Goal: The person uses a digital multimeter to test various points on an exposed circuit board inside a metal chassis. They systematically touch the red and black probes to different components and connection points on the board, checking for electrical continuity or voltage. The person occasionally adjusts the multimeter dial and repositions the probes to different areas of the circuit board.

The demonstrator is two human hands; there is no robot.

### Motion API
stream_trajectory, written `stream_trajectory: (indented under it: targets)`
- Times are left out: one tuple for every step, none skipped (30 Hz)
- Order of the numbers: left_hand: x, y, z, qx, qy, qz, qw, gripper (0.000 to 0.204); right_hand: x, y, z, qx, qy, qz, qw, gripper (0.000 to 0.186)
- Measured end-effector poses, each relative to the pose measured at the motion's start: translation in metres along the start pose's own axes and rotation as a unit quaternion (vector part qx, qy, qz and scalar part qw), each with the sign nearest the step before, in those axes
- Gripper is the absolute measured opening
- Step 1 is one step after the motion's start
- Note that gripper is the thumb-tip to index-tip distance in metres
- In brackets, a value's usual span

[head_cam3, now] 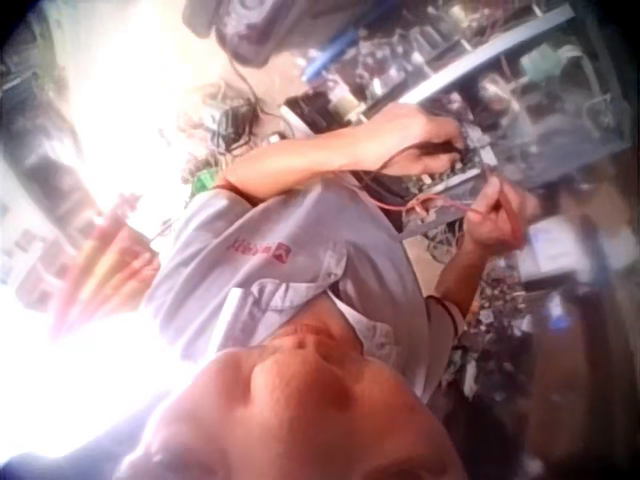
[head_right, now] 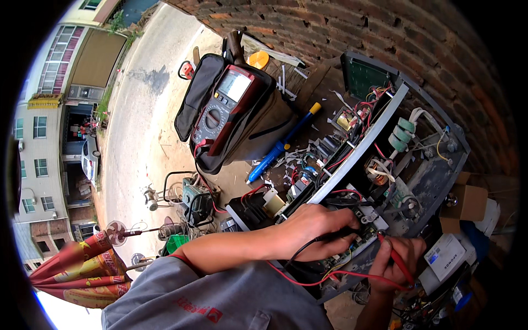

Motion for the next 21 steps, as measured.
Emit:
stream_trajectory:
  targets:
    - [0.0003,0.0002,-0.0011,0.003,0.003,0.003,1.000,0.017,-0.0001,-0.0005,-0.0002,-0.001,0.004,-0.001,1.000,0.005]
    - [0.0005,0.0003,-0.0017,0.007,0.006,0.006,1.000,0.017,0.0000,-0.0008,-0.0004,-0.003,0.008,-0.001,1.000,0.004]
    - [0.0002,0.0003,-0.0013,0.005,0.007,0.005,1.000,0.018,0.0002,-0.0010,-0.0006,0.001,0.005,0.005,1.000,0.005]
    - [-0.0004,0.0005,-0.0004,0.004,0.007,0.005,1.000,0.018,0.0012,-0.0013,-0.0002,0.005,0.001,0.012,1.000,0.005]
    - [-0.0008,0.0005,0.0001,0.002,0.006,0.004,1.000,0.018,0.0018,-0.0015,0.0003,0.009,-0.004,0.019,1.000,0.005]
    - [-0.0006,0.0004,-0.0002,0.006,0.007,0.007,1.000,0.019,0.0019,-0.0017,0.0010,0.007,-0.005,0.018,1.000,0.005]
    - [-0.0003,0.0008,-0.0011,0.010,0.007,0.009,1.000,0.019,0.0024,-0.0014,0.0020,0.005,-0.007,0.016,1.000,0.005]
    - [-0.0001,0.0011,-0.0017,0.014,0.008,0.011,1.000,0.020,0.0026,-0.0013,0.0027,0.004,-0.009,0.014,1.000,0.006]
    - [-0.0001,0.0013,-0.0013,0.011,0.008,0.009,1.000,0.020,0.0020,-0.0015,0.0027,0.002,-0.008,0.012,1.000,0.006]
    - [-0.0011,0.0012,-0.0005,0.009,0.006,0.007,1.000,0.020,0.0021,-0.0024,0.0025,0.001,-0.008,0.012,1.000,0.006]
    - [-0.0013,0.0009,-0.0002,0.006,0.005,0.006,1.000,0.021,0.0017,-0.0032,0.0019,-0.001,-0.009,0.012,1.000,0.007]
    - [-0.0005,0.0008,-0.0005,0.010,0.010,0.007,1.000,0.021,0.0009,-0.0036,0.0008,-0.004,-0.005,0.012,1.000,0.007]
    - [-0.0003,0.0006,-0.0006,0.014,0.012,0.010,1.000,0.021,0.0007,-0.0048,-0.0004,-0.008,-0.004,0.013,1.000,0.007]
    - [-0.0003,0.0000,-0.0007,0.018,0.015,0.013,1.000,0.021,0.0004,-0.0059,-0.0011,-0.012,-0.003,0.013,1.000,0.008]
    - [-0.0028,-0.0011,0.0031,0.002,0.010,-0.003,1.000,0.021,0.0001,-0.0068,-0.0008,-0.016,-0.009,0.012,1.000,0.008]
    - [-0.0027,-0.0009,0.0039,-0.002,0.012,-0.004,1.000,0.021,-0.0006,-0.0063,-0.0003,-0.018,-0.016,0.009,1.000,0.008]
    - [-0.0023,-0.0010,0.0044,-0.006,0.015,-0.006,1.000,0.022,-0.0009,-0.0060,0.0005,-0.021,-0.022,0.005,1.000,0.009]
    - [-0.0022,-0.0017,0.0052,-0.007,0.016,-0.006,1.000,0.022,-0.0004,-0.0059,0.0013,-0.024,-0.026,-0.005,0.999,0.002]
    - [-0.0021,-0.0027,0.0054,-0.006,0.020,-0.007,1.000,0.021,-0.0006,-0.0059,0.0021,-0.027,-0.024,-0.008,0.999,0.002]
    - [-0.0017,-0.0035,0.0056,-0.005,0.023,-0.009,1.000,0.021,-0.0013,-0.0061,0.0032,-0.031,-0.022,-0.010,0.999,0.002]
    - [-0.0007,-0.0038,0.0059,-0.008,0.023,-0.011,1.000,0.021,-0.0024,-0.0063,0.0042,-0.035,-0.020,-0.013,0.999,0.002]
Point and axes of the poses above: each hand's wrist, its own y-axis towards the middle knuckle, its own x-axis out of the back of the hand, z = x × y, the point moved 1 cm from there along y, towards the middle knuckle, and after that the axes turned 8 degrees about -x, right-handed, at the moved point
